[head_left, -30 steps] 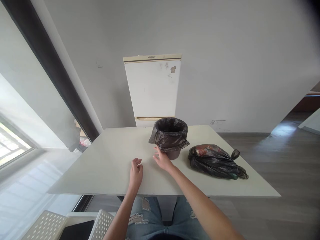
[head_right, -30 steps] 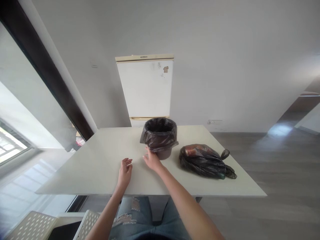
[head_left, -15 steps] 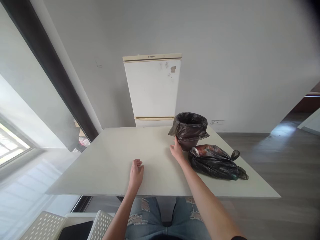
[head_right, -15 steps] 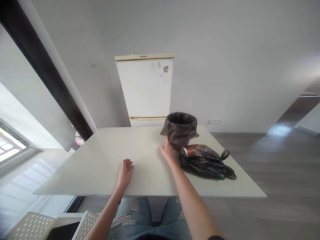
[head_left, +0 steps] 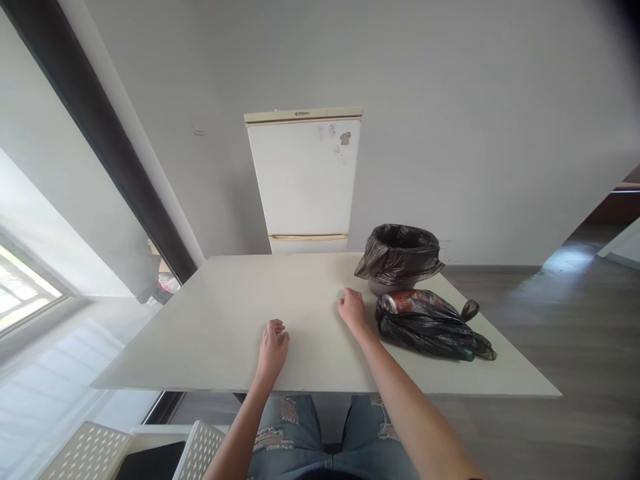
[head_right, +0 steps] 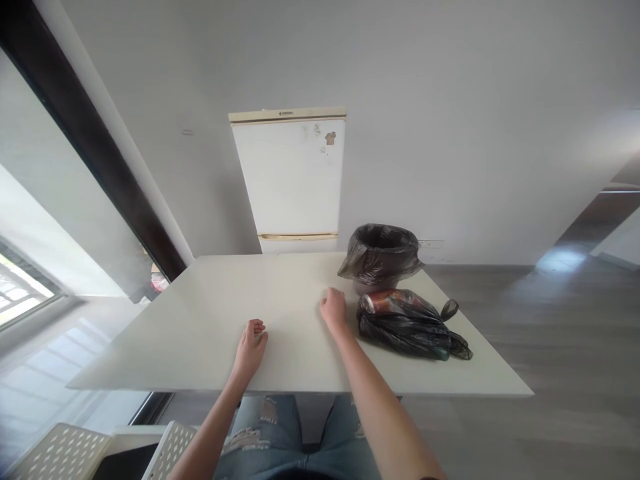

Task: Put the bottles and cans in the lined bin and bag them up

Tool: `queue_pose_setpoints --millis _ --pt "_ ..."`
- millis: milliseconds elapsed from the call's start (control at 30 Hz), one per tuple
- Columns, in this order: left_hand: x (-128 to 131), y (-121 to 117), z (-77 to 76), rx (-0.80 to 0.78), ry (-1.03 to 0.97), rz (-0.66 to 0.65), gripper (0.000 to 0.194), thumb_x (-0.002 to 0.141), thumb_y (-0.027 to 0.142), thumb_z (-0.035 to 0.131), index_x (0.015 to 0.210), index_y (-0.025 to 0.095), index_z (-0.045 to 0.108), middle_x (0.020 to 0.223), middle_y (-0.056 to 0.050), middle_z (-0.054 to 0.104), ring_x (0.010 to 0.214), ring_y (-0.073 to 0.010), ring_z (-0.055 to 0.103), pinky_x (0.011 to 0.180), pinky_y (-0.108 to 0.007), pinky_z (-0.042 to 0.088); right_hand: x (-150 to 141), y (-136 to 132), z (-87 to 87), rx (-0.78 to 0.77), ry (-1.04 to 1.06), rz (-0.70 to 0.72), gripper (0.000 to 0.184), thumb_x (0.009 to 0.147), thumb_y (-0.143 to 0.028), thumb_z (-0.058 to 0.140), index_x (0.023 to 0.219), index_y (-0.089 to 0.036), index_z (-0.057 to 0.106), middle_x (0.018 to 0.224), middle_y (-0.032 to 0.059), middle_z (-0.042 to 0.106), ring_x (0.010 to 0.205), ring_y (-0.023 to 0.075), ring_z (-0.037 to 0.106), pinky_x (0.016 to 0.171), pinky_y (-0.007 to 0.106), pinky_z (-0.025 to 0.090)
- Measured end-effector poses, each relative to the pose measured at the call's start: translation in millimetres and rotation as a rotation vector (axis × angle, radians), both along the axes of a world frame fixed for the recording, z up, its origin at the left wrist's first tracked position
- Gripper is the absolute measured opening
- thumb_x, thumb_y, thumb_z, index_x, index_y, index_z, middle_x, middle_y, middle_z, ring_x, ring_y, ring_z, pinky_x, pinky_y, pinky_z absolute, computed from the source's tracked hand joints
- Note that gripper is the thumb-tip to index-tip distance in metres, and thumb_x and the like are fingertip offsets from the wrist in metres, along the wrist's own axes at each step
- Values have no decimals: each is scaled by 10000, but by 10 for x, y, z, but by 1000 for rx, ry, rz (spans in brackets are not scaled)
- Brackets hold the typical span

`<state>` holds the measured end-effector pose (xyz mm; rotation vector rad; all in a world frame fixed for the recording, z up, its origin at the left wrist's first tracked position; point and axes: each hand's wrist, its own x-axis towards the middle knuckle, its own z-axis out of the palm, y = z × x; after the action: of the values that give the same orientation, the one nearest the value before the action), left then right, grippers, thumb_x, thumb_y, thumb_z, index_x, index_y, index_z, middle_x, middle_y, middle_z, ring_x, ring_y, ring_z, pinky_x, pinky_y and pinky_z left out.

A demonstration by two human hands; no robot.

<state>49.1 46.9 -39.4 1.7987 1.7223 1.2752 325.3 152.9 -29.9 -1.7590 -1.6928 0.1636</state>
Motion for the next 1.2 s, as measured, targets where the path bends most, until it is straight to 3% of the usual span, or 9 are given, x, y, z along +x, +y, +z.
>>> queue_pose_setpoints --millis 67,133,233,300,433,633,967,1200 --pt "25 -25 31 -7 84 -16 146 883 221 510 1006 247 584 1035 -76 656 1032 -267 665 953 -466 550 -110 -94 -24 -17 -57 86 404 931 -194 485 1295 -191 661 1433 164 625 1395 331 500 1180 509 375" --pt "77 -65 62 -18 216 12 161 886 203 525 996 240 637 1144 -111 660 1174 -314 629 1036 -535 508 -227 -190 -35 -47 -116 139 409 972 -242 485 1343 -172 642 1555 192 530 1486 380 402 1215 591 295" --pt "181 -123 75 -57 411 83 303 934 264 558 1208 241 687 1480 -162 568 1472 -442 409 1173 -749 271 -342 -334 -28 -147 -229 214 545 1022 -341 463 1504 -95 528 1662 255 372 1562 462 265 1231 688 181" --pt "231 -139 58 -95 474 59 414 982 334 538 1371 243 646 1605 -173 480 1545 -489 291 1176 -815 153 -358 -441 -20 -189 -289 300 613 1044 -415 443 1573 -106 463 1702 236 308 1587 464 214 1244 692 144" --pt "239 -126 10 -112 515 10 491 1029 383 468 1477 228 593 1634 -187 459 1555 -483 292 1199 -788 166 -312 -714 -18 -175 -326 454 627 1073 -465 380 1626 -169 412 1737 166 260 1616 400 185 1280 642 139" --pt "224 -117 1 -91 533 19 491 1027 374 467 1475 228 606 1625 -193 472 1546 -486 312 1195 -790 179 -287 -1056 -3 -113 -273 458 547 1074 -400 400 1591 -240 485 1708 107 356 1600 341 274 1288 598 220" --pt "225 -113 -6 -95 518 21 476 1018 353 487 1457 228 624 1616 -181 488 1550 -488 307 1198 -785 183 -161 -1051 154 -120 -152 496 465 1018 -265 475 1447 -207 646 1632 96 486 1549 311 389 1285 547 280" --pt "204 -101 -38 -84 499 11 470 1026 365 488 1457 241 628 1620 -186 479 1553 -483 304 1200 -787 177 -164 -1082 160 -74 -149 496 434 1016 -243 483 1403 -218 678 1596 90 532 1526 308 428 1272 539 322"
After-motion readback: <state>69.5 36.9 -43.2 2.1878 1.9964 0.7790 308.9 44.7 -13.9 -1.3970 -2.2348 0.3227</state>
